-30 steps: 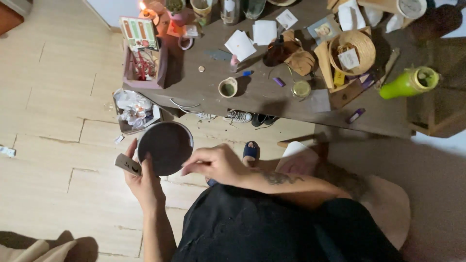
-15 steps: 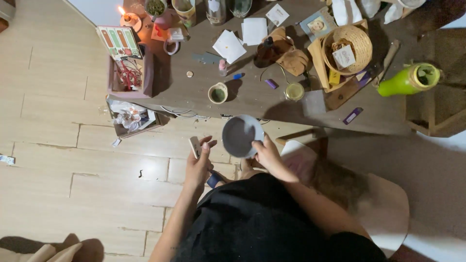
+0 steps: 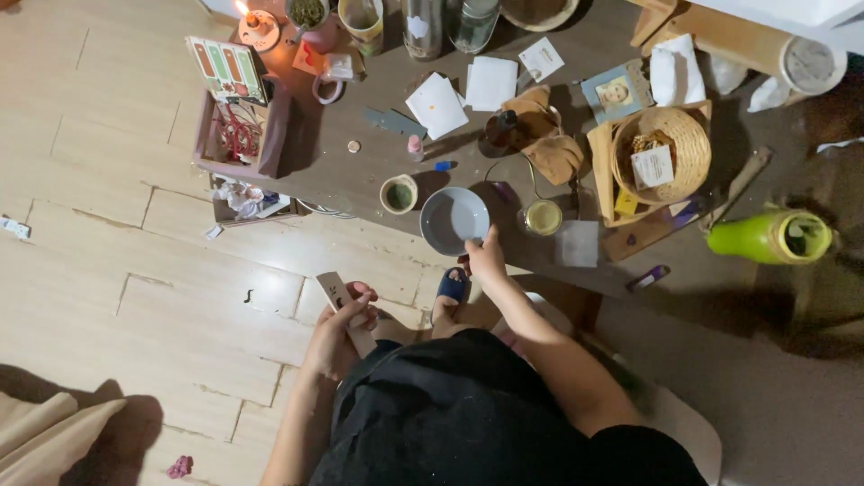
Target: Organizing small boxes of incense and decorative items on a shelf
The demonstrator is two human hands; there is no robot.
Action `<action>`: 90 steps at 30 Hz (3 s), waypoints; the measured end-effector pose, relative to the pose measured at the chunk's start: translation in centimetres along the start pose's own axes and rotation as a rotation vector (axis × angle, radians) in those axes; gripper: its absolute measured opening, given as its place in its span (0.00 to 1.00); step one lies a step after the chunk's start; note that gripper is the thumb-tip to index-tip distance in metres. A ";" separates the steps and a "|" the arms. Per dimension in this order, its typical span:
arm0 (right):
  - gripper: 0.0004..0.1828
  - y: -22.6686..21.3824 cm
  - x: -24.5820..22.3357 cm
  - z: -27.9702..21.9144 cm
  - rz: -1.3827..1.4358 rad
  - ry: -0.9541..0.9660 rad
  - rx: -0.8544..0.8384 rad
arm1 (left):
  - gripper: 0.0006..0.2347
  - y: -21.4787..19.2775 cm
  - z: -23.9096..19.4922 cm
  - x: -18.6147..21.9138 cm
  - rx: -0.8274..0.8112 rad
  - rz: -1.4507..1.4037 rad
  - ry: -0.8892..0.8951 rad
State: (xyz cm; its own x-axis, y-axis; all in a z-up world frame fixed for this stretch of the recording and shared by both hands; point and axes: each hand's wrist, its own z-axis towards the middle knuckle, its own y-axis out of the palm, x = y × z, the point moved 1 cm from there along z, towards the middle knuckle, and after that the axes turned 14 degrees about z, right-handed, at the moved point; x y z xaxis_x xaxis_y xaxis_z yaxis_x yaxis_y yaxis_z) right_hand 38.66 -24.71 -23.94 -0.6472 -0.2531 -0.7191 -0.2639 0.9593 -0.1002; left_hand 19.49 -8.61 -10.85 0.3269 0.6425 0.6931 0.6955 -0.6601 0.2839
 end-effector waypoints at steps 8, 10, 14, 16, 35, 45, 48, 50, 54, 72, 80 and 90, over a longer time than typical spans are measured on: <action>0.34 -0.6 -3.5 -1.5 -0.232 -0.074 -0.006 | 0.12 1.0 -0.9 1.6 -0.021 -0.036 0.017; 0.34 -1.4 -5.7 -3.5 -0.304 -0.103 0.031 | 0.12 1.0 -1.1 2.5 -0.050 -0.032 0.035; 0.15 -3.0 -6.3 1.8 -0.887 -0.666 0.160 | 0.14 1.7 -1.0 4.7 -0.101 -0.035 0.029; 0.16 -2.8 -6.9 4.3 -0.983 -0.757 0.132 | 0.14 1.9 -1.5 5.4 -0.132 -0.036 0.038; 0.09 4.4 -12.1 7.7 -1.061 -0.615 -0.158 | 0.28 -0.5 -2.5 7.4 -0.133 -0.308 0.175; 0.10 5.5 -10.9 11.0 -1.283 -0.658 -0.132 | 0.21 -2.2 -1.7 6.0 -0.112 -0.395 0.117; 0.13 4.3 -13.1 6.7 -1.137 -0.656 -0.091 | 0.15 -3.6 0.4 3.6 -0.061 -0.309 0.060; 0.13 3.5 -14.4 2.5 -0.969 -0.753 -0.137 | 0.13 -3.8 1.4 2.9 -0.059 -0.250 0.041; 0.14 2.9 -15.5 -5.3 -0.590 -0.871 -0.263 | 0.10 -2.0 1.5 4.3 -0.067 -0.028 0.078; 0.44 2.2 -13.2 -14.0 0.830 -0.099 -0.762 | 0.12 4.7 2.7 7.1 -0.267 0.107 0.094; 0.20 3.0 -12.7 -15.2 0.618 -0.254 -0.516 | 0.11 5.7 1.5 8.2 -0.279 0.072 0.011; 0.23 2.7 -10.9 -14.3 -0.015 -0.583 -0.375 | 0.11 3.5 4.3 4.6 -0.207 0.293 0.122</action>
State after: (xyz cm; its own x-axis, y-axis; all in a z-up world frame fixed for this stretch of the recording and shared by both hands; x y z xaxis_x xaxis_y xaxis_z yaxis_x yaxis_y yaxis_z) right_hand 34.79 -21.12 -6.58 -0.1797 -0.0569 -0.9821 -0.5668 0.8219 0.0561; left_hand 26.14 -6.30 -9.53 0.4053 0.3716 0.8352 0.4359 -0.8817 0.1806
